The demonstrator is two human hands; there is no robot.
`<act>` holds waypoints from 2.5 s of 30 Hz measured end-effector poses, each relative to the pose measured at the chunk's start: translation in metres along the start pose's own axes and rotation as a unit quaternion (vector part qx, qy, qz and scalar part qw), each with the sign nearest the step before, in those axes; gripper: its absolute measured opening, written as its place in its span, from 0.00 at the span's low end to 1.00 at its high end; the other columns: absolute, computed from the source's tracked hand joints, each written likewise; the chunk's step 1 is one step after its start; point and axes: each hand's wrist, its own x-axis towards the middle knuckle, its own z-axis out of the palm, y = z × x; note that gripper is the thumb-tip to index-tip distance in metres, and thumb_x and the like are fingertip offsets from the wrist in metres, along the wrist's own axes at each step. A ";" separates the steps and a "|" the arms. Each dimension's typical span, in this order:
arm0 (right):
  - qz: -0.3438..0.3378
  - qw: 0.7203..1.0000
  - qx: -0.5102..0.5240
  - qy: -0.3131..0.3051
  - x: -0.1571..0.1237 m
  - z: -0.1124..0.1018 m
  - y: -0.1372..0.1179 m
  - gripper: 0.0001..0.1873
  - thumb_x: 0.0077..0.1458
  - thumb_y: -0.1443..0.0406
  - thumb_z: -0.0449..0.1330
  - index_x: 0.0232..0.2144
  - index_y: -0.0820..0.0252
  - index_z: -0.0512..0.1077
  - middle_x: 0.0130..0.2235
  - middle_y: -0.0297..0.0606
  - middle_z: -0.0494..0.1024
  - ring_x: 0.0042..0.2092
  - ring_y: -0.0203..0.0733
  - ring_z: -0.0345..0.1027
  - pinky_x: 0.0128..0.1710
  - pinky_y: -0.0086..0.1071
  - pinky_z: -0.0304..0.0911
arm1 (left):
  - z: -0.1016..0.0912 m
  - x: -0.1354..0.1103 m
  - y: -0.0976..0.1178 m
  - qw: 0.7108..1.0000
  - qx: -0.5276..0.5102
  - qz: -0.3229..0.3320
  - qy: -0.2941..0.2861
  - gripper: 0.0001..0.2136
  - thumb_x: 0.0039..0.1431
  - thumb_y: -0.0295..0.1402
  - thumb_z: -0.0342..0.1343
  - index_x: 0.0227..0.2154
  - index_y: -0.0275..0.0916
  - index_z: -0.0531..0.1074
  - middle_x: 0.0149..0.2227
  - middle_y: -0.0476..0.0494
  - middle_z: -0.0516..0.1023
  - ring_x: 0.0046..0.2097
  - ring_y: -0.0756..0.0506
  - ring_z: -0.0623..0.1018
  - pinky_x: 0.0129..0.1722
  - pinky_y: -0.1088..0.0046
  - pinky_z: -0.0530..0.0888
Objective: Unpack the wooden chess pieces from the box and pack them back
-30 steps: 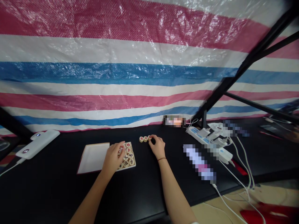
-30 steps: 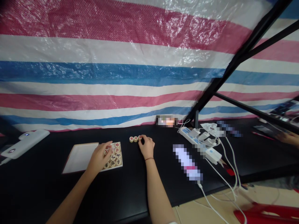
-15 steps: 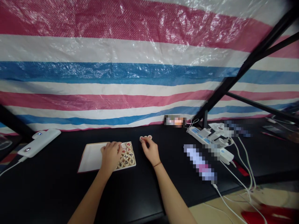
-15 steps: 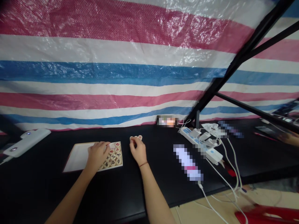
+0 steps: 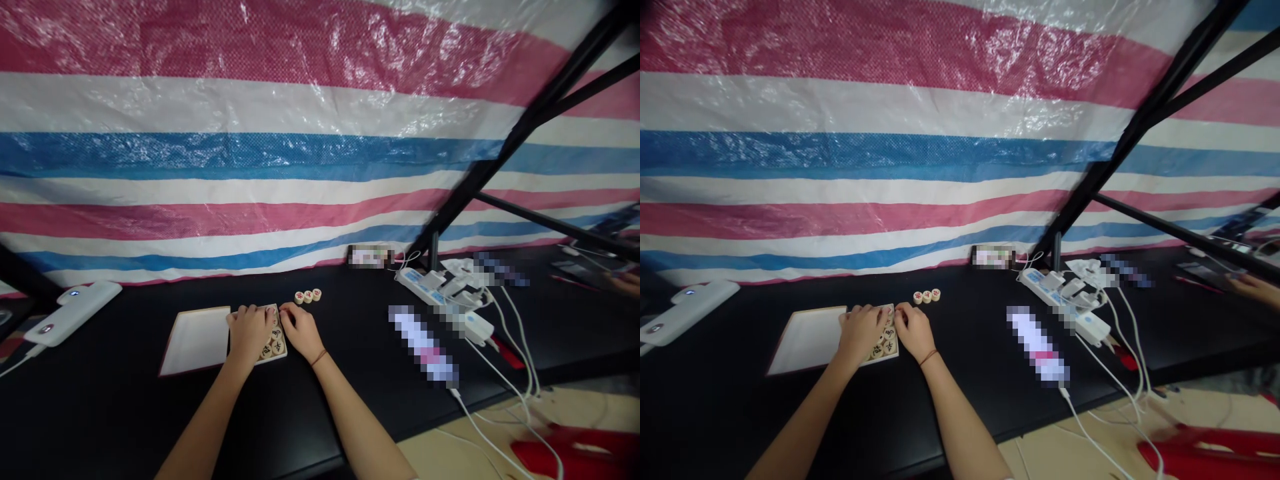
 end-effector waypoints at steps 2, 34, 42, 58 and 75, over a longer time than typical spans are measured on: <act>0.001 1.000 0.003 0.002 0.000 0.000 0.000 0.10 0.58 0.65 0.51 0.36 0.55 0.72 0.33 0.34 0.78 0.36 0.40 0.72 0.39 0.30 0.65 | 0.001 0.000 0.004 1.000 -0.006 -0.001 -0.005 0.18 0.64 0.38 0.44 0.30 0.38 0.77 0.33 0.37 0.79 0.40 0.37 0.74 0.39 0.61 0.62; 0.118 0.952 -0.126 0.254 0.012 -0.063 0.065 0.14 0.51 0.60 0.56 0.38 0.61 0.72 0.34 0.41 0.77 0.37 0.46 0.67 0.39 0.36 0.61 | 0.011 -0.001 -0.014 0.774 -0.611 -0.156 0.049 0.22 0.49 0.40 0.61 0.47 0.39 0.71 0.43 0.40 0.78 0.46 0.43 0.78 0.47 0.66 0.75; 0.151 0.957 -0.184 0.166 0.013 -0.059 0.075 0.05 0.51 0.64 0.56 0.30 0.56 0.72 0.34 0.37 0.77 0.39 0.46 0.64 0.35 0.33 0.55 | 0.017 -0.002 -0.017 0.855 -0.507 -0.092 0.056 0.18 0.53 0.41 0.58 0.46 0.41 0.72 0.37 0.45 0.77 0.36 0.47 0.78 0.37 0.71 0.76; -0.039 0.989 0.092 0.108 0.001 -0.024 -0.007 0.11 0.53 0.61 0.59 0.38 0.59 0.74 0.36 0.38 0.79 0.37 0.39 0.72 0.38 0.31 0.66 | 0.006 -0.012 -0.003 0.952 -0.223 0.160 0.138 0.14 0.60 0.33 0.53 0.49 0.42 0.68 0.41 0.43 0.77 0.43 0.42 0.76 0.45 0.64 0.72; 0.094 0.968 -0.164 0.167 0.014 -0.057 0.081 0.14 0.53 0.64 0.52 0.39 0.60 0.73 0.41 0.42 0.78 0.42 0.45 0.70 0.44 0.36 0.62 | -0.001 -0.003 -0.035 0.959 -0.253 0.075 0.107 0.13 0.62 0.35 0.47 0.45 0.41 0.72 0.43 0.41 0.77 0.46 0.41 0.75 0.50 0.61 0.69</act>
